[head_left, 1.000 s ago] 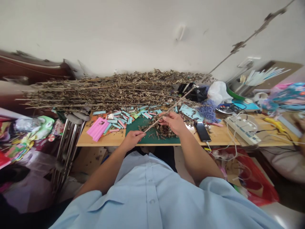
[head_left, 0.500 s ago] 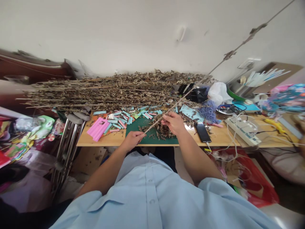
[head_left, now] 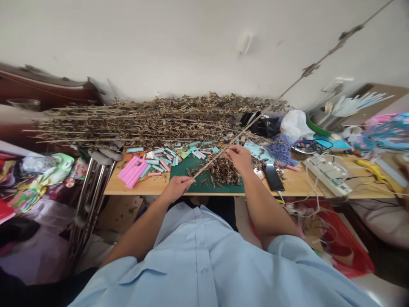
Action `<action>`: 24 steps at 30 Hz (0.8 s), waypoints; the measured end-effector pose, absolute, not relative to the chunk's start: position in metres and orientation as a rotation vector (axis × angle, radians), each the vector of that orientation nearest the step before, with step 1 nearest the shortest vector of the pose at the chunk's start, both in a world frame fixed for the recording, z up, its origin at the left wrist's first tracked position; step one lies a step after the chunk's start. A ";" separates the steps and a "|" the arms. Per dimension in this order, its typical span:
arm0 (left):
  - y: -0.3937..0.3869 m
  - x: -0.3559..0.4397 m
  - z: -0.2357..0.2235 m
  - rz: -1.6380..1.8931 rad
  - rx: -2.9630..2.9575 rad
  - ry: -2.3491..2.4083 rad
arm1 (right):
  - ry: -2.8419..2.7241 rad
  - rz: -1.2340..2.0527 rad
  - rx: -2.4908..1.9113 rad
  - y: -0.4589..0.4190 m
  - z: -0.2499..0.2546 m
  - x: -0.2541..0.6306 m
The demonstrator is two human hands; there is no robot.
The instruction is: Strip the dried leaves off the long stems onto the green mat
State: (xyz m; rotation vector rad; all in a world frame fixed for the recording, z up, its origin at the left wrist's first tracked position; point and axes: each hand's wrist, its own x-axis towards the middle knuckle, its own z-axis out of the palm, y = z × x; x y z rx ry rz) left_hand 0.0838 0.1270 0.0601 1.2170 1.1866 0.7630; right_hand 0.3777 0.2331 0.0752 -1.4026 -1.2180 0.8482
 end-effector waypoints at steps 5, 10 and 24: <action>0.127 0.083 0.060 0.749 1.249 1.215 | -1.553 0.414 -1.514 0.238 0.072 0.390; 0.128 0.081 0.057 0.746 1.299 1.236 | -1.214 0.739 -1.277 0.223 0.091 0.377; 0.129 0.080 0.054 0.745 1.295 1.243 | -1.045 1.240 -1.093 0.212 0.107 0.363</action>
